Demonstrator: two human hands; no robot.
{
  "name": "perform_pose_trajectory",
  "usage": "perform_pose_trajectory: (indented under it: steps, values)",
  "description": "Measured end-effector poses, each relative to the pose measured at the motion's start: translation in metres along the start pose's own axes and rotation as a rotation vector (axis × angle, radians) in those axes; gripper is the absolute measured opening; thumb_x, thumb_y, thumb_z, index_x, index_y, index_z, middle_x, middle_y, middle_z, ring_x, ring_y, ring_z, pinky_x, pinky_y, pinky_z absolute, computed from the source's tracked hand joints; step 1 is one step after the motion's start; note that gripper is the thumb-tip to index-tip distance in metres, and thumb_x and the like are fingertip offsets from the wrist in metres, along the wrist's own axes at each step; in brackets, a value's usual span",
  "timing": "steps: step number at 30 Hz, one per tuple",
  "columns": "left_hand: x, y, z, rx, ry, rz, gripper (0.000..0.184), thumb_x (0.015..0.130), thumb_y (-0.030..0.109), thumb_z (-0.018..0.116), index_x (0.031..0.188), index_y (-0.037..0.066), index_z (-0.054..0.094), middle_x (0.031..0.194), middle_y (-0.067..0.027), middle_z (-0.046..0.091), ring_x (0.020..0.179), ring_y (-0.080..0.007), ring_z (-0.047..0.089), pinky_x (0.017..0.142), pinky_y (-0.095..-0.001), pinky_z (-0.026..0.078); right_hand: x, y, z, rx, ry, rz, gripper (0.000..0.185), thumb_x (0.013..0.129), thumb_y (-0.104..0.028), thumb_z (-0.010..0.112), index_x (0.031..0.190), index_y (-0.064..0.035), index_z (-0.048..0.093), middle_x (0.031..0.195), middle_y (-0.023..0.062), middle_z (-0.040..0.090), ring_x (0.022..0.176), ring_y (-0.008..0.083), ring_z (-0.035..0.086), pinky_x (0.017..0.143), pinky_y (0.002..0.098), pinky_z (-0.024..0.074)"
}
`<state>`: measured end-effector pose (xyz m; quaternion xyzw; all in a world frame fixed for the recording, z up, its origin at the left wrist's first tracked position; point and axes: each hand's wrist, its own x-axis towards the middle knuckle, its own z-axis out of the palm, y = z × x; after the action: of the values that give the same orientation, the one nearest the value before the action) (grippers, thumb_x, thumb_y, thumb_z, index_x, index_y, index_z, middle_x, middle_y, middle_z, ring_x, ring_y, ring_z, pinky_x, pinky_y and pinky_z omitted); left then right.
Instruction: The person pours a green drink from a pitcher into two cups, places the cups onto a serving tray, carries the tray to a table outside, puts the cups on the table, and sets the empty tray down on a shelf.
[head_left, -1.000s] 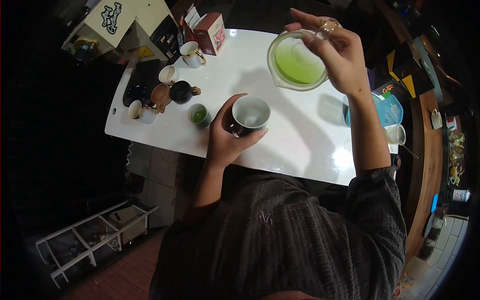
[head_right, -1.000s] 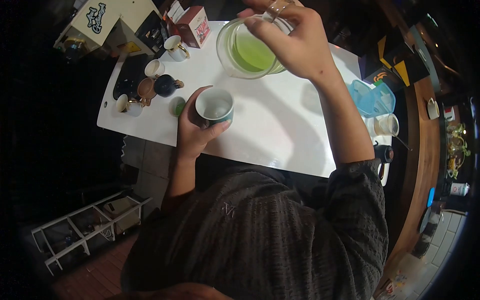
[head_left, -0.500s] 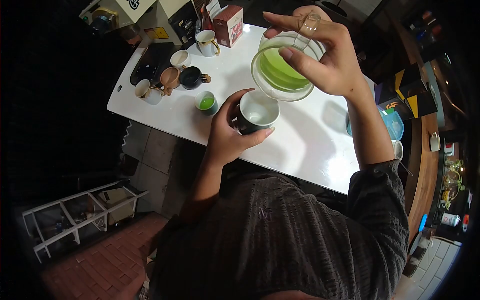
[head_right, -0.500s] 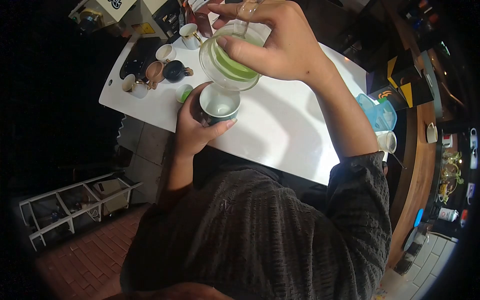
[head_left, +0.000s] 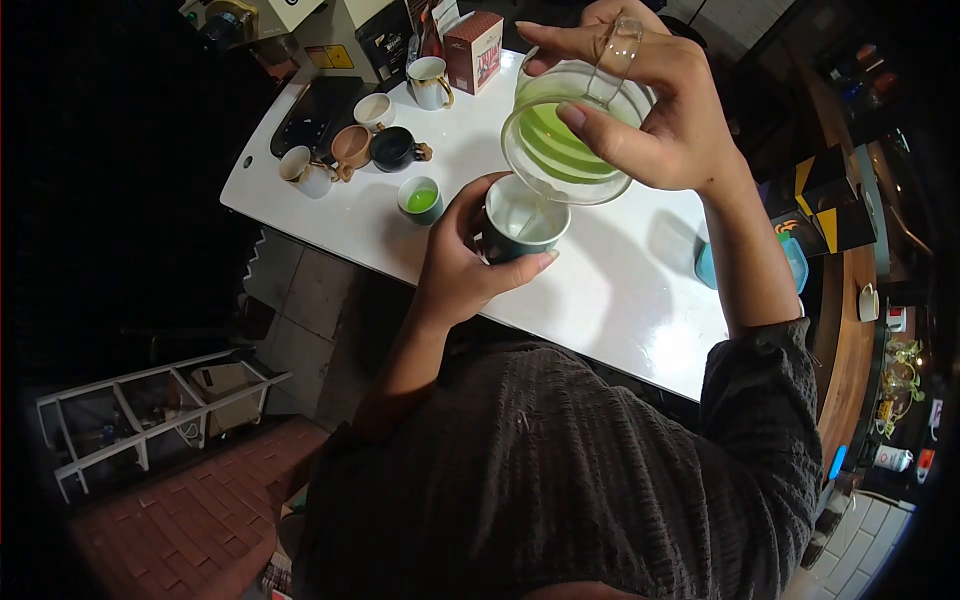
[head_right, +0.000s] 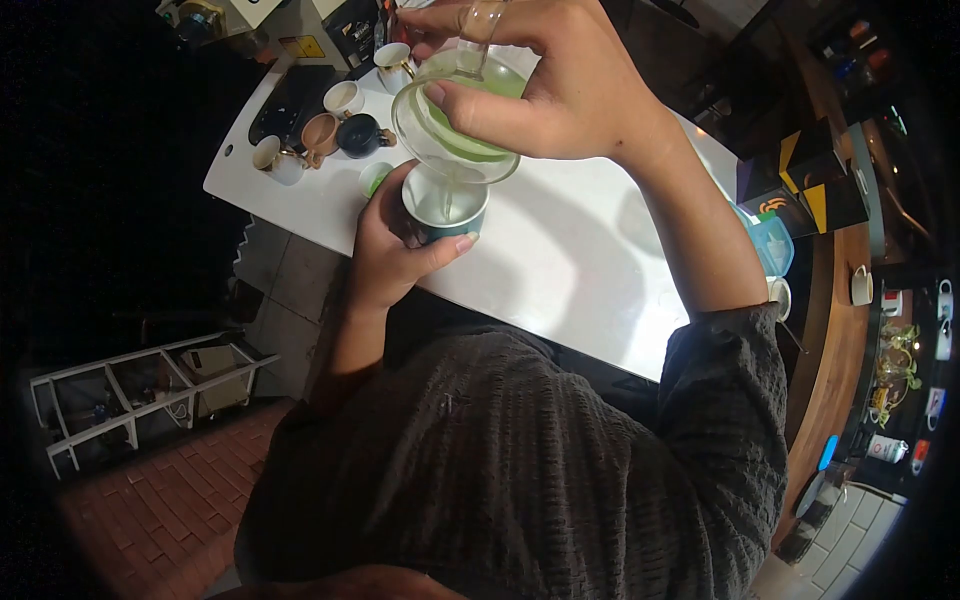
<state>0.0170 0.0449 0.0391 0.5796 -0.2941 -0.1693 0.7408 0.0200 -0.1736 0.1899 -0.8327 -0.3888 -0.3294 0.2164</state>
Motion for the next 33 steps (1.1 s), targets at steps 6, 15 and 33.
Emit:
perform_pose_trajectory:
  steps: [6, 15, 33]
  values:
    - [0.0, -0.006, 0.004, -0.025, 0.006, 0.021, 0.076, 0.069, 0.009, 0.084, 0.132, -0.004, 0.046, 0.115, -0.0097, 0.06, 0.104, -0.0146, 0.06, 0.089, -0.0289, 0.05, 0.007, -0.017, -0.003, 0.035, 0.022, 0.047, 0.05, 0.065, -0.021, 0.068, 0.104, 0.0102, 0.07, 0.079, 0.0127, 0.072, 0.065, 0.0216, 0.061, 0.079, 0.0344, 0.0436]
    - [-0.003, -0.016, 0.007, -0.098, -0.039, 0.023, 0.08, 0.067, 0.005, 0.083, 0.134, -0.005, 0.042, 0.119, -0.0112, 0.058, 0.107, -0.0161, 0.059, 0.091, -0.0305, 0.05, 0.002, -0.015, -0.003, 0.003, -0.018, 0.078, 0.051, 0.065, -0.021, 0.068, 0.107, 0.0097, 0.07, 0.079, 0.0127, 0.073, 0.064, 0.0205, 0.062, 0.08, 0.0344, 0.0434]
    - [-0.004, -0.013, 0.013, -0.153, -0.073, 0.071, 0.08, 0.067, -0.001, 0.081, 0.135, -0.006, 0.04, 0.12, -0.0125, 0.057, 0.11, -0.0178, 0.06, 0.093, -0.0314, 0.051, -0.008, -0.015, -0.005, 0.029, -0.029, 0.003, 0.051, 0.066, -0.021, 0.067, 0.107, 0.0103, 0.069, 0.075, 0.0117, 0.072, 0.064, 0.0202, 0.066, 0.081, 0.0337, 0.0427]
